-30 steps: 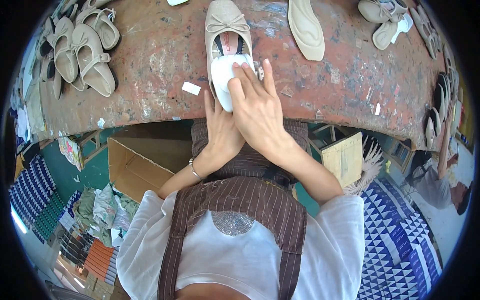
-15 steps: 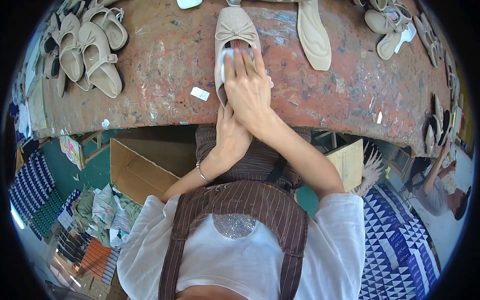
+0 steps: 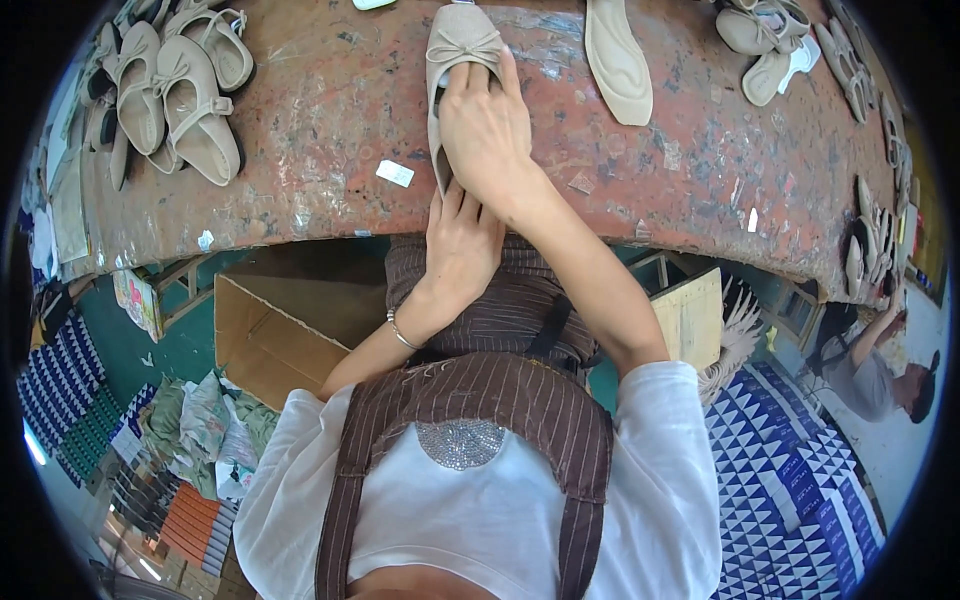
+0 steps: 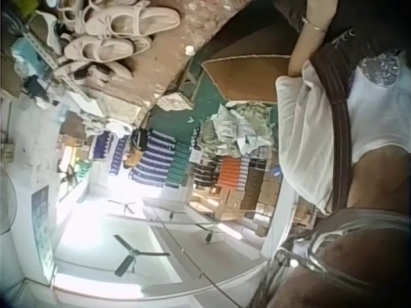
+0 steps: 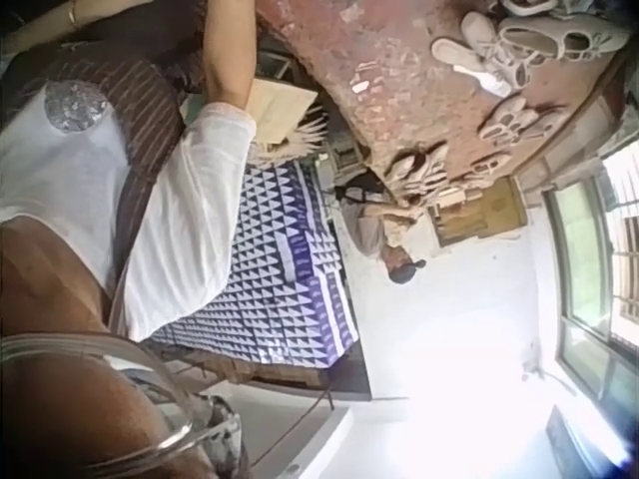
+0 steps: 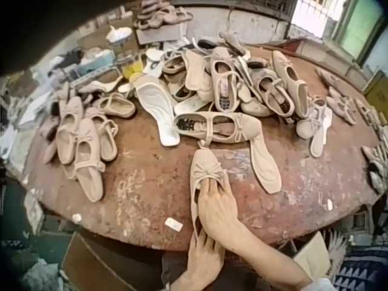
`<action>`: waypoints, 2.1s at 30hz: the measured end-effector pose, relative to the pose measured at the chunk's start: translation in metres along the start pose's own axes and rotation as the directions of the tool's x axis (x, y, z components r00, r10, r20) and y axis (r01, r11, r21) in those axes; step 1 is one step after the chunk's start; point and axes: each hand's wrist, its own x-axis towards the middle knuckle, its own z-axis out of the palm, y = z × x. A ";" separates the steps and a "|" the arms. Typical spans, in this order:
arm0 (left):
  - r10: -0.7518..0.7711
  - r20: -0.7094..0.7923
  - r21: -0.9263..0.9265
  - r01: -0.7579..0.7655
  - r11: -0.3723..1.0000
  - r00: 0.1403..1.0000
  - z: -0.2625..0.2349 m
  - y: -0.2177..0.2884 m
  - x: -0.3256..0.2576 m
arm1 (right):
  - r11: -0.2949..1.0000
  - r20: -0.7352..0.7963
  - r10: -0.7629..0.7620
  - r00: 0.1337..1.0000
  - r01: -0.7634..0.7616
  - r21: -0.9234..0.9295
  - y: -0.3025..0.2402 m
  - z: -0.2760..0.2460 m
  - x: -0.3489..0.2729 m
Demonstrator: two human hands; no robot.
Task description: The person assembles shoes by hand by inserting white insoles into them and pressing them down. They move finished shoes aside, pick up new shoes and insoles from the table, and repeat the process.
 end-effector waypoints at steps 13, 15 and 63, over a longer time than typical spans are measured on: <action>0.038 -0.167 0.052 -0.029 0.998 0.985 -0.004 -0.002 0.009 | 0.999 -0.106 -0.029 0.994 0.032 0.024 0.005 0.017 0.002; 0.024 -0.129 0.093 -0.012 0.996 0.991 -0.015 0.004 0.012 | 0.995 0.425 0.036 0.904 0.006 -0.097 0.003 -0.013 0.036; -0.549 -0.103 -0.625 0.375 0.684 0.830 -0.072 -0.073 0.016 | 0.774 -0.180 -0.231 0.956 0.292 0.562 0.032 -0.003 -0.052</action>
